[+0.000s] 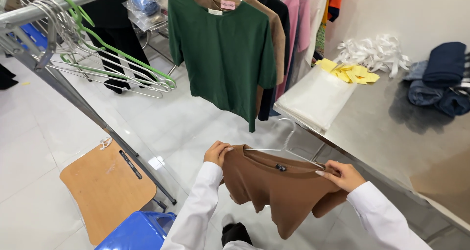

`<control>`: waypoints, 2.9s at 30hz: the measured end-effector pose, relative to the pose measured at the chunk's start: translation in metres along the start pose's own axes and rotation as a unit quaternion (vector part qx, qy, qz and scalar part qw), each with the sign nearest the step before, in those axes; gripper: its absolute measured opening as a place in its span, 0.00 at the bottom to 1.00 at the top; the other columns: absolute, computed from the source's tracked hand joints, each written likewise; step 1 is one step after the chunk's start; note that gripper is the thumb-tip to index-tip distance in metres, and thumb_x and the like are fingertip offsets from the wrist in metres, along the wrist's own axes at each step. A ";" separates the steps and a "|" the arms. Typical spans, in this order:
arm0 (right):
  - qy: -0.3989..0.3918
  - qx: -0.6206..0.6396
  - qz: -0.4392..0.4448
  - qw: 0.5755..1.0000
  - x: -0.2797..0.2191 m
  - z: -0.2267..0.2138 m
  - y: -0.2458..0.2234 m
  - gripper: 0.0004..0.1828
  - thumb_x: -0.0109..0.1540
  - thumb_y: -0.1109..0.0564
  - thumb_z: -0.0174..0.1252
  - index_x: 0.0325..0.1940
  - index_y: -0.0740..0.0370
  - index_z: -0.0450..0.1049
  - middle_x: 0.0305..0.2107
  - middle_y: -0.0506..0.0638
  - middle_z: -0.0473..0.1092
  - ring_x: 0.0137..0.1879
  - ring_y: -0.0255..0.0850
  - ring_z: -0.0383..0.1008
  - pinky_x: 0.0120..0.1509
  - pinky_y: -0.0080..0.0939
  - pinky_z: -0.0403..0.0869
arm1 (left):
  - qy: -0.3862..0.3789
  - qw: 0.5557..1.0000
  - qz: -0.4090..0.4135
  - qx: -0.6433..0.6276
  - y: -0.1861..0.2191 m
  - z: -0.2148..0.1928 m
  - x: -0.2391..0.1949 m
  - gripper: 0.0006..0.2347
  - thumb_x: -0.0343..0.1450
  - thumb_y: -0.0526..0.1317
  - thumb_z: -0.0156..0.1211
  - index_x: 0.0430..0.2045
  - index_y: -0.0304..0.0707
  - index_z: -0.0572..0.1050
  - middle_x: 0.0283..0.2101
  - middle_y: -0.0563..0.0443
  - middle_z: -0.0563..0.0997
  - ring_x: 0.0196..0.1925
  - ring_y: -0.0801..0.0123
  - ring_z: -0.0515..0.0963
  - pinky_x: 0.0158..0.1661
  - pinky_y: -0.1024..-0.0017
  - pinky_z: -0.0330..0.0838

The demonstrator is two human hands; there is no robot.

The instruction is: The person picks up folded shirts from a metal table, unfolds them, and places them onto hangers. They then hang the shirts on a metal clothing rack. The process is repeated for several shirts of different colors, including brown, green, and a black-and-white checkered pattern.

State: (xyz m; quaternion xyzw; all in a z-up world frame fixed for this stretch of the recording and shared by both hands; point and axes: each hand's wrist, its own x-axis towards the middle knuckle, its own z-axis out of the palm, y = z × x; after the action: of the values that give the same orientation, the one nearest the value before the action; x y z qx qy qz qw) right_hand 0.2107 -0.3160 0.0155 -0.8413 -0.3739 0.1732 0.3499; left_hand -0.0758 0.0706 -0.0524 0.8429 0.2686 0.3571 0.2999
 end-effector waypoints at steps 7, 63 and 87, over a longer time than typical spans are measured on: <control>0.082 -0.018 -0.036 0.996 0.090 0.022 0.000 0.13 0.55 0.48 0.67 0.21 0.52 0.75 0.10 0.48 0.63 0.22 0.39 0.64 0.34 0.38 0.69 | 0.022 0.998 0.053 -0.023 -0.014 -0.006 0.077 0.04 0.71 0.50 0.65 0.31 0.59 0.81 0.33 0.68 0.78 0.42 0.69 0.81 0.48 0.70 0.78; 0.111 0.085 0.104 0.985 0.323 0.013 -0.185 0.33 0.54 0.59 0.72 0.17 0.56 0.47 0.18 0.44 0.41 0.29 0.36 0.41 0.37 0.34 0.43 | 0.032 0.927 -0.347 -0.138 -0.292 0.035 0.479 0.30 0.59 0.57 0.71 0.51 0.40 0.77 0.52 0.43 0.82 0.57 0.53 0.79 0.56 0.63 0.71; -0.001 -0.004 0.119 0.993 0.287 0.022 -0.191 0.35 0.53 0.53 0.72 0.19 0.57 0.46 0.19 0.46 0.41 0.29 0.38 0.40 0.36 0.35 0.43 | -0.103 0.928 -0.354 0.047 -0.311 -0.034 0.323 0.32 0.61 0.64 0.59 0.52 0.39 0.76 0.49 0.36 0.82 0.52 0.40 0.79 0.52 0.54 0.72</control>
State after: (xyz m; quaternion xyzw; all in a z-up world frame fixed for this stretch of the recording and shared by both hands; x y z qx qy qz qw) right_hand 0.2907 0.0007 0.1289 -0.8810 -0.2719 0.2132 0.3231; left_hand 0.0183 0.5066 -0.1075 0.7379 0.5339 0.1261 0.3930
